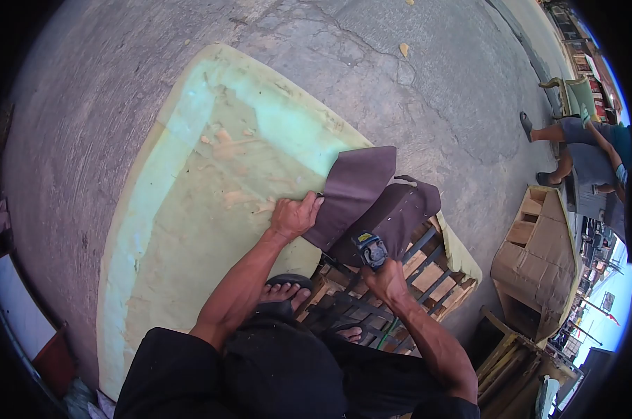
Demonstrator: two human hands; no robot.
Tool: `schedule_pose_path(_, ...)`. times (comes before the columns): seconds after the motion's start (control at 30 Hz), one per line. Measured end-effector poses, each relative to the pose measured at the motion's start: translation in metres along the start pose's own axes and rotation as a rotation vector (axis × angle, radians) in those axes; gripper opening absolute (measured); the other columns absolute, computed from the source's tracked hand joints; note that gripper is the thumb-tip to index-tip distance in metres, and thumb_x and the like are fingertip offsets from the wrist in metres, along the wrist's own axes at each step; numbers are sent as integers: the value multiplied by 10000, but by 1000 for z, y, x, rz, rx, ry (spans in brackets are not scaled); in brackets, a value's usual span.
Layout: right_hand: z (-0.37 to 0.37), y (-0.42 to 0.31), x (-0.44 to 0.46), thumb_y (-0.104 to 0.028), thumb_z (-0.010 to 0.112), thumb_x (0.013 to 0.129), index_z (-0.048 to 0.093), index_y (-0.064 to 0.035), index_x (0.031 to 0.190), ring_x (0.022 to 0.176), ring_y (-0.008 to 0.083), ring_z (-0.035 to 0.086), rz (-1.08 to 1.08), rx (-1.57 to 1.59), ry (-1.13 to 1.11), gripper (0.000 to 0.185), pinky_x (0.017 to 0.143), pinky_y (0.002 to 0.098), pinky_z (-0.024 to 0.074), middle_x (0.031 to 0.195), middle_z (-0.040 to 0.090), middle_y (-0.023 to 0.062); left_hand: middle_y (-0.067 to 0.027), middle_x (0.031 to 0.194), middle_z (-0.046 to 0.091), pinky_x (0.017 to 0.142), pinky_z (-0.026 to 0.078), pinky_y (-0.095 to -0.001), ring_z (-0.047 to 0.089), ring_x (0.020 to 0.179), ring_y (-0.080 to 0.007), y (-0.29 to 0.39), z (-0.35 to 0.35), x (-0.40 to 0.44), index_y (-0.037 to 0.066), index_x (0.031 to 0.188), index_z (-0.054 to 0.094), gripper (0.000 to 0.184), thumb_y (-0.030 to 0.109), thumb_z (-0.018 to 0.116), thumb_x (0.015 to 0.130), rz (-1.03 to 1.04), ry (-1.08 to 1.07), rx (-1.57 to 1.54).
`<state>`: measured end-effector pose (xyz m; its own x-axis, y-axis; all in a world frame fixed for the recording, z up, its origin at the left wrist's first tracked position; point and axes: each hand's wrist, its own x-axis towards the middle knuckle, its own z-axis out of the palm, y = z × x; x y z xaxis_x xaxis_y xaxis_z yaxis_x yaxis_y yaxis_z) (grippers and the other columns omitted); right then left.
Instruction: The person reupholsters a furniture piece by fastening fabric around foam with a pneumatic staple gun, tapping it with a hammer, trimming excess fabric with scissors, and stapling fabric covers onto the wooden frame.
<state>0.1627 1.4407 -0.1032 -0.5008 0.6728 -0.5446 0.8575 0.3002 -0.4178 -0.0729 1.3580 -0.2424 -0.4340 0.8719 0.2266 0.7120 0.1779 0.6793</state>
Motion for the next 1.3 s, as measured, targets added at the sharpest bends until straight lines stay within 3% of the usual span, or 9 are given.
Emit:
schedule_pose_path(0.1,-49,43,-7,-129,606,809,595,23,801,478,205,591,231,261,121,153,475,397,502,589,588,104,-137,477,546,471,469,-500,584,455,-376,7,-6,12,97,818,547,238,272,571,977,-19,-18,-54)
schedule_pose_path(0.23,-132,66,-41,-109,615,788,589,8,821,400,166,500,574,809,377,124,372,324,426,555,506,57,-146,539,585,529,487,-501,612,512,-385,25,-18,16,78,865,558,178,227,581,960,-119,-113,6)
schedule_pose_path(0.43,-211,53,-71,-182,615,790,595,3,796,380,141,494,476,326,688,186,370,321,399,563,525,42,-126,947,626,852,469,-432,610,951,-297,109,-32,110,22,1134,606,301,197,643,892,180,313,-11)
schedule_pose_path(0.53,-204,38,-48,-188,627,780,650,41,818,492,151,541,301,146,617,233,500,344,449,600,574,67,-132,1058,615,965,393,-444,533,1102,-294,124,6,148,31,1064,618,286,249,660,885,200,155,159)
schedule_pose_path(0.73,-174,-8,14,-183,664,775,685,100,890,837,401,714,238,55,378,307,753,423,528,772,675,289,-127,767,667,672,530,-409,670,734,-285,67,42,172,68,772,620,272,311,664,886,382,-103,230)
schedule_pose_path(0.83,-178,2,18,-160,649,773,704,60,948,663,226,670,100,-5,371,287,683,398,517,716,681,182,-102,606,626,518,518,-395,646,549,-276,51,43,181,100,649,611,296,282,677,872,546,67,184)
schedule_pose_path(1.03,-193,-6,36,-130,651,770,698,73,931,675,175,661,203,108,264,264,640,366,515,706,682,185,-61,639,628,551,521,-385,654,614,-240,47,45,186,137,620,601,275,273,696,840,497,23,96)
schedule_pose_path(1.1,-172,-8,61,-136,653,767,684,89,879,814,407,707,172,119,245,253,719,444,523,768,670,294,-20,616,580,543,504,-359,624,600,-209,46,46,186,149,616,588,258,256,715,812,538,126,121)
schedule_pose_path(1.3,-128,3,92,-178,667,774,696,47,908,914,440,669,81,86,117,264,791,442,536,812,670,301,12,612,478,539,444,-305,539,590,-159,45,45,183,158,613,527,282,241,733,786,583,238,99)
